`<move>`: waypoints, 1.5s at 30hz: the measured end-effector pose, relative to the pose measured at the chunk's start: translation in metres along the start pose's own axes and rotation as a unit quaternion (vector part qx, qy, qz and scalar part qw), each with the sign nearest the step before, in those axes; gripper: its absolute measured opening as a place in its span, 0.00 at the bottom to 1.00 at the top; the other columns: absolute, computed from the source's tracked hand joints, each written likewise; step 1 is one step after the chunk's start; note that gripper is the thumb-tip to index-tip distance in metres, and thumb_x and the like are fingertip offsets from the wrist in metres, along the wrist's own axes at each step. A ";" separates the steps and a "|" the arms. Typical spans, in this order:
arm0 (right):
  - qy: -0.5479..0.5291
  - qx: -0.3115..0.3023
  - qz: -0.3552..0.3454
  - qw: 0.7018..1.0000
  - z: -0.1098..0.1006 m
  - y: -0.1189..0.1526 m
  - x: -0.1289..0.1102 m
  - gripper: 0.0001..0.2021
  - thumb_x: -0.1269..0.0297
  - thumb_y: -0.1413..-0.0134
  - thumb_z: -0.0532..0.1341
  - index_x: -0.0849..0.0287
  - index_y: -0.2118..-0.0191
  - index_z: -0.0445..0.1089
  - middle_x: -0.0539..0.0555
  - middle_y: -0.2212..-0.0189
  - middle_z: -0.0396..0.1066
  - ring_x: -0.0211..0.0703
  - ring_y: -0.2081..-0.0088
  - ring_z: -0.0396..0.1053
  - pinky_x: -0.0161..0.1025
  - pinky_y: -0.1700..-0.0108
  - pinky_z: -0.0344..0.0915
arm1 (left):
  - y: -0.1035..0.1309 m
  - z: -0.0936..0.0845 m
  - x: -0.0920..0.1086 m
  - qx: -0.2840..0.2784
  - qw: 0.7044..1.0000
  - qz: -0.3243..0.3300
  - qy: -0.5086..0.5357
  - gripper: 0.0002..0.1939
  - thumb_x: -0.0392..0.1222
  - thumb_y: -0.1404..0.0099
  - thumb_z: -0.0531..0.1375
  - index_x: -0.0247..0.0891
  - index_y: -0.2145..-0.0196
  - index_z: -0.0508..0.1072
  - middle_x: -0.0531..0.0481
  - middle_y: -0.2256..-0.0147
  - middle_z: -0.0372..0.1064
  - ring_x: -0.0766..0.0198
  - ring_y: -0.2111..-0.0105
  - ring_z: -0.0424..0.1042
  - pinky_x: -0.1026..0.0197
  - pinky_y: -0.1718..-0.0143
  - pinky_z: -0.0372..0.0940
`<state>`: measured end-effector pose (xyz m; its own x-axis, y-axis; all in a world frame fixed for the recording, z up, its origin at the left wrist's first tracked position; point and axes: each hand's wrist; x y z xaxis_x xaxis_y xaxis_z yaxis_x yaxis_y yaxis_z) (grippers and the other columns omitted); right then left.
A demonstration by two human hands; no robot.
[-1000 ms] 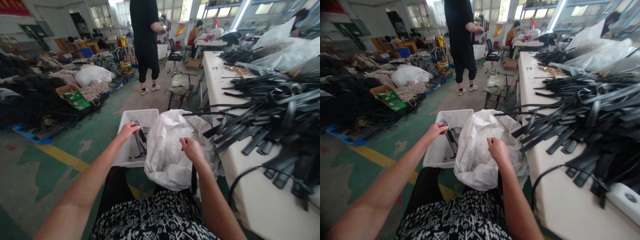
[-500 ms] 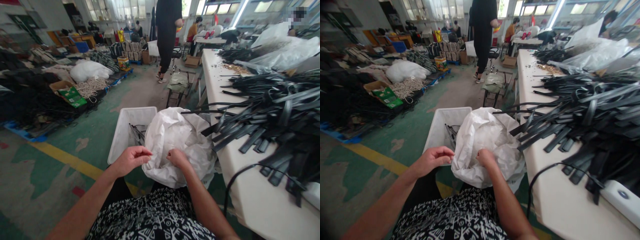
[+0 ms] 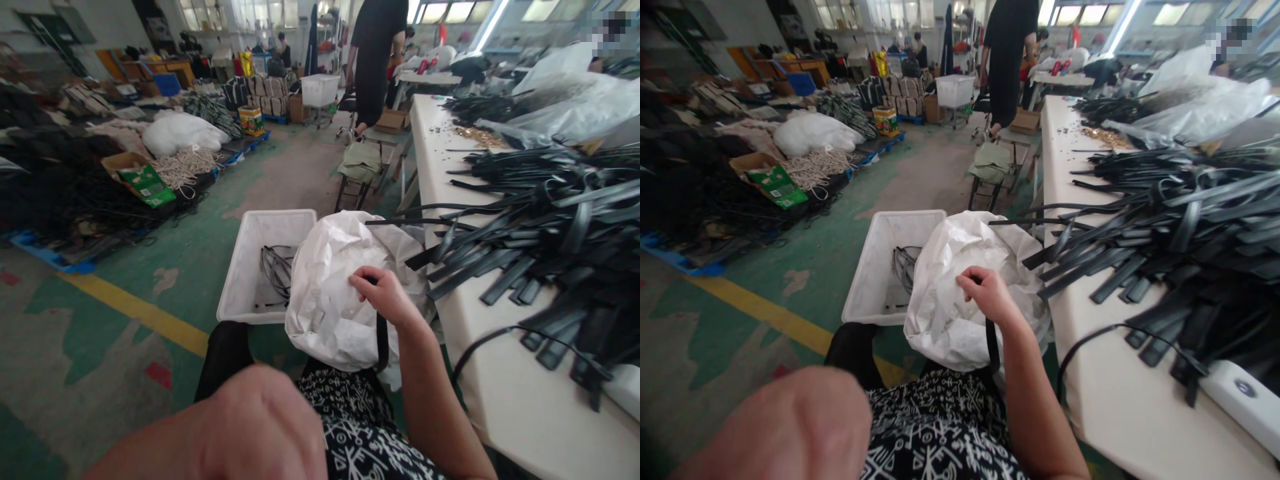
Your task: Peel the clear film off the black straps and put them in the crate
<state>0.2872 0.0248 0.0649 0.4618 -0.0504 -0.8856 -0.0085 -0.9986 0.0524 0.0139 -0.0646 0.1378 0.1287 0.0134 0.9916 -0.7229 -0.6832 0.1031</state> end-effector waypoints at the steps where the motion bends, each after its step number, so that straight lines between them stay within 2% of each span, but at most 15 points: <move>1: -0.013 0.007 -0.005 1.000 -0.002 0.003 -0.006 0.11 0.58 0.49 0.58 0.59 0.77 0.66 0.46 0.85 0.63 0.34 0.80 0.59 0.32 0.75 0.56 | -0.017 -0.004 -0.009 0.019 1.000 -0.009 -0.005 0.10 0.60 0.51 0.63 0.58 0.73 0.79 0.50 0.79 0.72 0.56 0.75 0.71 0.55 0.76 0.64; 3: -0.024 0.011 -0.013 1.000 -0.003 0.007 -0.015 0.11 0.58 0.49 0.58 0.59 0.77 0.66 0.46 0.86 0.63 0.34 0.80 0.59 0.32 0.75 0.57 | -0.055 -0.010 -0.032 0.101 0.994 -0.040 -0.028 0.13 0.56 0.46 0.61 0.48 0.72 0.79 0.48 0.75 0.73 0.58 0.73 0.71 0.56 0.71 0.65; 5: -0.030 0.003 -0.015 0.999 -0.002 0.009 -0.018 0.11 0.58 0.49 0.58 0.59 0.77 0.65 0.46 0.86 0.63 0.34 0.81 0.58 0.32 0.76 0.56 | -0.088 -0.013 -0.061 0.211 0.973 -0.059 -0.068 0.18 0.53 0.51 0.67 0.42 0.65 0.78 0.46 0.65 0.75 0.57 0.67 0.71 0.57 0.65 0.65; 6: -0.034 -0.001 -0.014 0.999 -0.001 0.009 -0.018 0.11 0.58 0.49 0.58 0.59 0.77 0.65 0.46 0.86 0.63 0.34 0.81 0.58 0.32 0.76 0.55 | -0.099 -0.013 -0.076 0.229 0.968 -0.069 -0.071 0.22 0.51 0.54 0.69 0.39 0.62 0.78 0.45 0.63 0.75 0.56 0.64 0.71 0.58 0.63 0.64; 8: -0.040 -0.009 -0.011 0.999 0.001 0.008 -0.015 0.11 0.58 0.49 0.57 0.59 0.76 0.65 0.46 0.85 0.63 0.33 0.81 0.57 0.32 0.76 0.54 | -0.112 -0.009 -0.102 0.194 0.977 -0.090 -0.002 0.24 0.51 0.52 0.68 0.37 0.59 0.77 0.44 0.62 0.75 0.56 0.63 0.70 0.59 0.62 0.64; 11: -0.040 -0.003 -0.010 0.999 0.001 0.006 -0.006 0.12 0.58 0.48 0.57 0.59 0.76 0.65 0.46 0.85 0.63 0.33 0.80 0.57 0.32 0.75 0.54 | -0.110 0.002 -0.123 0.119 0.978 -0.117 0.125 0.18 0.53 0.44 0.63 0.34 0.65 0.78 0.47 0.70 0.75 0.61 0.70 0.70 0.61 0.65 0.62; 14: -0.015 0.016 0.002 1.000 -0.001 0.003 0.005 0.12 0.58 0.48 0.57 0.59 0.77 0.66 0.46 0.85 0.64 0.34 0.80 0.58 0.33 0.75 0.54 | -0.101 0.011 -0.128 0.155 0.965 -0.142 0.154 0.16 0.52 0.45 0.63 0.34 0.71 0.78 0.52 0.79 0.70 0.66 0.77 0.65 0.63 0.71 0.59; 16: 0.013 0.016 0.014 1.000 0.001 0.001 0.012 0.11 0.59 0.48 0.57 0.59 0.76 0.67 0.47 0.84 0.66 0.34 0.80 0.58 0.33 0.74 0.54 | -0.096 0.014 -0.127 0.161 0.960 -0.155 0.172 0.15 0.49 0.49 0.66 0.35 0.67 0.78 0.53 0.78 0.71 0.68 0.77 0.64 0.64 0.72 0.59; 20: 0.060 0.004 0.030 0.998 0.009 -0.003 0.025 0.11 0.61 0.48 0.56 0.59 0.76 0.67 0.48 0.84 0.68 0.35 0.79 0.61 0.33 0.73 0.55 | -0.094 0.016 -0.126 0.071 0.951 -0.206 0.217 0.19 0.44 0.56 0.70 0.35 0.65 0.78 0.50 0.73 0.74 0.67 0.75 0.68 0.63 0.69 0.62; 25: 0.154 -0.025 0.070 0.985 0.018 -0.008 0.042 0.10 0.62 0.46 0.55 0.59 0.73 0.70 0.49 0.82 0.71 0.37 0.78 0.64 0.33 0.72 0.54 | -0.098 0.017 -0.134 0.006 0.964 -0.232 0.131 0.11 0.46 0.49 0.65 0.34 0.72 0.78 0.50 0.79 0.72 0.66 0.79 0.68 0.63 0.73 0.62; 29: 0.195 -0.027 0.099 0.976 0.018 -0.013 0.059 0.09 0.64 0.48 0.56 0.59 0.74 0.71 0.51 0.82 0.71 0.37 0.77 0.64 0.33 0.73 0.52 | -0.099 0.019 -0.142 0.001 0.971 -0.239 0.009 0.11 0.45 0.46 0.62 0.36 0.79 0.76 0.49 0.78 0.74 0.65 0.80 0.69 0.65 0.77 0.61; 32: 0.191 -0.004 0.122 0.974 0.017 -0.018 0.073 0.09 0.65 0.47 0.55 0.60 0.72 0.71 0.52 0.82 0.71 0.38 0.76 0.64 0.33 0.73 0.52 | -0.095 0.022 -0.135 -0.008 0.971 -0.236 -0.020 0.10 0.44 0.47 0.62 0.37 0.81 0.75 0.50 0.79 0.73 0.65 0.80 0.69 0.65 0.78 0.60; 37: 0.079 0.024 0.125 0.989 0.003 -0.017 0.069 0.14 0.60 0.43 0.50 0.62 0.65 0.70 0.50 0.80 0.68 0.34 0.81 0.57 0.32 0.78 0.51 | -0.073 0.008 -0.090 -0.067 0.957 -0.233 0.160 0.10 0.46 0.49 0.65 0.36 0.78 0.75 0.48 0.77 0.74 0.66 0.79 0.69 0.64 0.74 0.64; 41: -0.227 -0.002 0.048 0.973 -0.023 -0.005 0.029 0.18 0.49 0.46 0.54 0.59 0.61 0.69 0.44 0.84 0.58 0.30 0.86 0.43 0.32 0.83 0.42 | -0.048 -0.027 -0.052 0.071 0.966 -0.134 0.208 0.17 0.54 0.56 0.69 0.38 0.81 0.72 0.51 0.83 0.69 0.67 0.84 0.64 0.61 0.77 0.64; 45: -0.321 0.022 -0.032 0.946 -0.024 0.003 -0.017 0.20 0.45 0.45 0.55 0.55 0.57 0.69 0.46 0.81 0.61 0.30 0.86 0.47 0.32 0.84 0.46 | -0.045 -0.049 -0.041 0.274 0.932 -0.032 0.237 0.24 0.60 0.62 0.71 0.39 0.83 0.67 0.57 0.84 0.62 0.71 0.85 0.59 0.60 0.76 0.66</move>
<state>0.3005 0.0227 0.0907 -0.1704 0.0244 -0.9851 -0.0413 -0.9990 -0.0175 0.0077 0.0012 0.0963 -0.2485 0.2997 0.9211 -0.2531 -0.9380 0.2369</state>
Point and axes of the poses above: each hand's wrist, its own y-axis away from the middle knuckle, its own z-axis out of the palm, x = y × z
